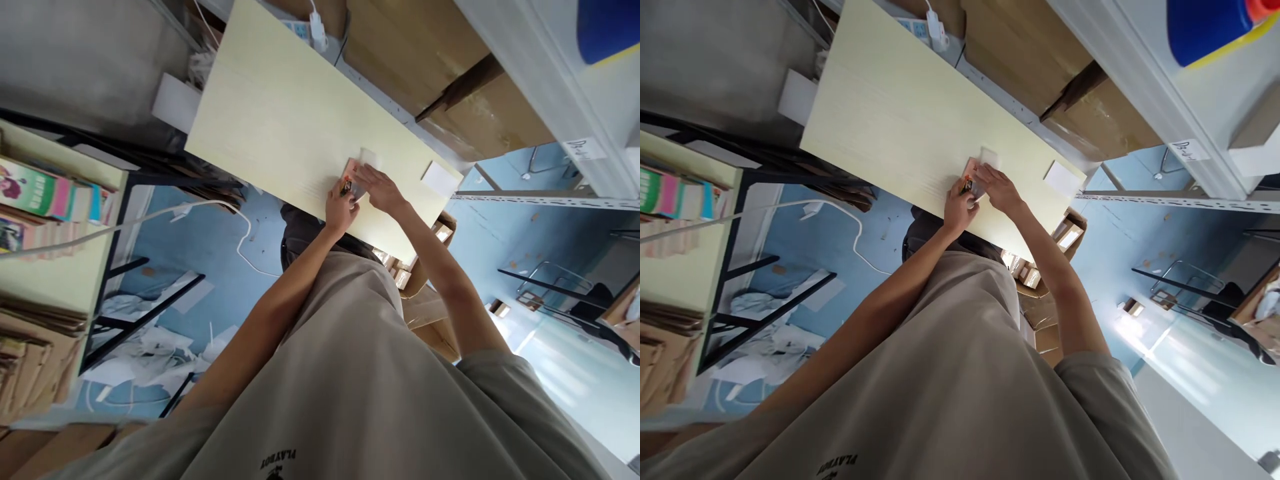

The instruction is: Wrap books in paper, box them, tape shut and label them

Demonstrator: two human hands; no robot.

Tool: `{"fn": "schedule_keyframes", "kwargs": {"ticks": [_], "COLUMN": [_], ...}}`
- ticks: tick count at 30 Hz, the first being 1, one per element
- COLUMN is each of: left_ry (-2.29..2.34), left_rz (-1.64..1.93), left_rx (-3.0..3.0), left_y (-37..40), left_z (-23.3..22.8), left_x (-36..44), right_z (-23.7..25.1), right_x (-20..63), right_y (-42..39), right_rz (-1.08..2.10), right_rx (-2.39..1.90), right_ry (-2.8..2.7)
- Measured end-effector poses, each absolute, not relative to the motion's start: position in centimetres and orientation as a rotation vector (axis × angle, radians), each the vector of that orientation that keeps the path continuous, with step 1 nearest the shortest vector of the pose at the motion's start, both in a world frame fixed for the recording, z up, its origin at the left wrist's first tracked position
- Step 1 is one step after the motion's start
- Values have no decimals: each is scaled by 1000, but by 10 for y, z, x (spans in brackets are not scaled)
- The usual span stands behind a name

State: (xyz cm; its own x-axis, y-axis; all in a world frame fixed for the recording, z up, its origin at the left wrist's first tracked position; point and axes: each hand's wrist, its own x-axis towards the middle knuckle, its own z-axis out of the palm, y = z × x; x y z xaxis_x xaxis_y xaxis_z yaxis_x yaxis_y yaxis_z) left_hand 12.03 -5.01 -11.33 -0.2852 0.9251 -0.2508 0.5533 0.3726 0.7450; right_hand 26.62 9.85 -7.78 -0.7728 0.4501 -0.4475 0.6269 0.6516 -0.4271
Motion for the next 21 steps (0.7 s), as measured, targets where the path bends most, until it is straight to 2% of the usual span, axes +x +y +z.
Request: {"fn": "schedule_keyframes", "kwargs": {"ticks": [6,16,21], "left_ry": [1924,2082,2163], "left_rz": [890,1022,975], "left_rx": [1180,577,520], "left_y": [-66,-86,-82], "left_z": [-116,-94,-92], "left_x": [94,79,67], "right_z": [-83,-93,-112], "right_x": [253,216,196], "right_y": [132,172,174], "right_rz": [-875,-1470,-1680], "right_rx": [871,1240,1481], "right_ry": [2598,2471,2391]}}
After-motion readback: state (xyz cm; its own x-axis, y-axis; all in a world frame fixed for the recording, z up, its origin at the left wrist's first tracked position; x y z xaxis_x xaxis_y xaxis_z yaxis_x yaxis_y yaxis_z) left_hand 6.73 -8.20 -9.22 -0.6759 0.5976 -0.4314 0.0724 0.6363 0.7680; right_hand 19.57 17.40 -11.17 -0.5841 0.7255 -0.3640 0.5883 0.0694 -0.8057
